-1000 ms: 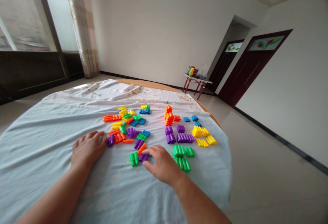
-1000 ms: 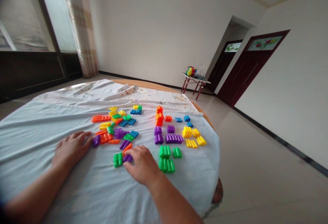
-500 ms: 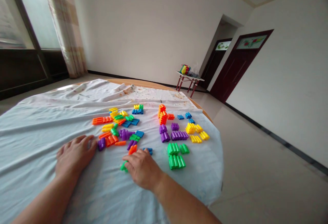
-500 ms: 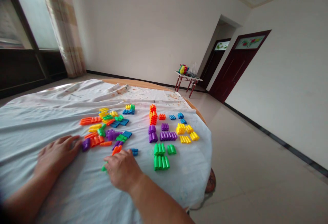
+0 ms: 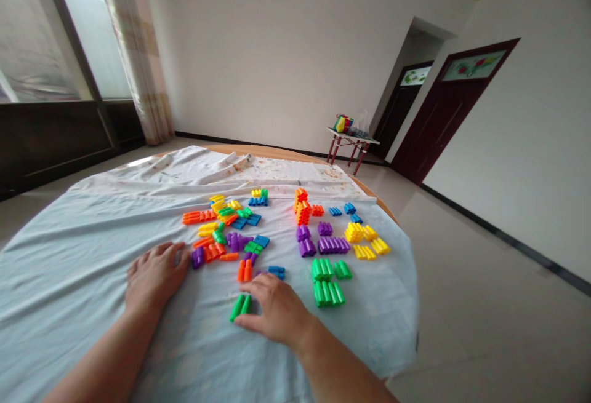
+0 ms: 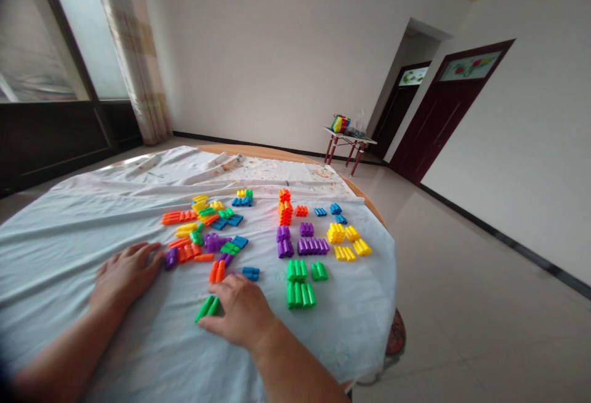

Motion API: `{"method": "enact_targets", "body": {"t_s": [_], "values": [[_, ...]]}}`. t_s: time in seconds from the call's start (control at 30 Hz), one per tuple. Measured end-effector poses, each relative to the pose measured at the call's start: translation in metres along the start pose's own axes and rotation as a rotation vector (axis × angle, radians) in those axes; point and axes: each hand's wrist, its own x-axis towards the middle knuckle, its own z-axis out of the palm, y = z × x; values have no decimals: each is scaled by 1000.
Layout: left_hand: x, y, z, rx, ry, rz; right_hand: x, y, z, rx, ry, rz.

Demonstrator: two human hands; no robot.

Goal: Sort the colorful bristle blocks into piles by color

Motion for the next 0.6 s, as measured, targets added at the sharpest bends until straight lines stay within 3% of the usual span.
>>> {"method": "enact_targets", "body": {"t_s": [0.3, 0.5, 0.6], "values": [[1, -2, 2, -45, 36, 1, -5, 2, 2, 87, -56, -138], [5, -9, 0, -128, 65, -15, -2, 5, 3, 157, -115, -137], [4, -11, -2, -165, 115, -22, -2, 2, -6, 212, -67, -134]]}}
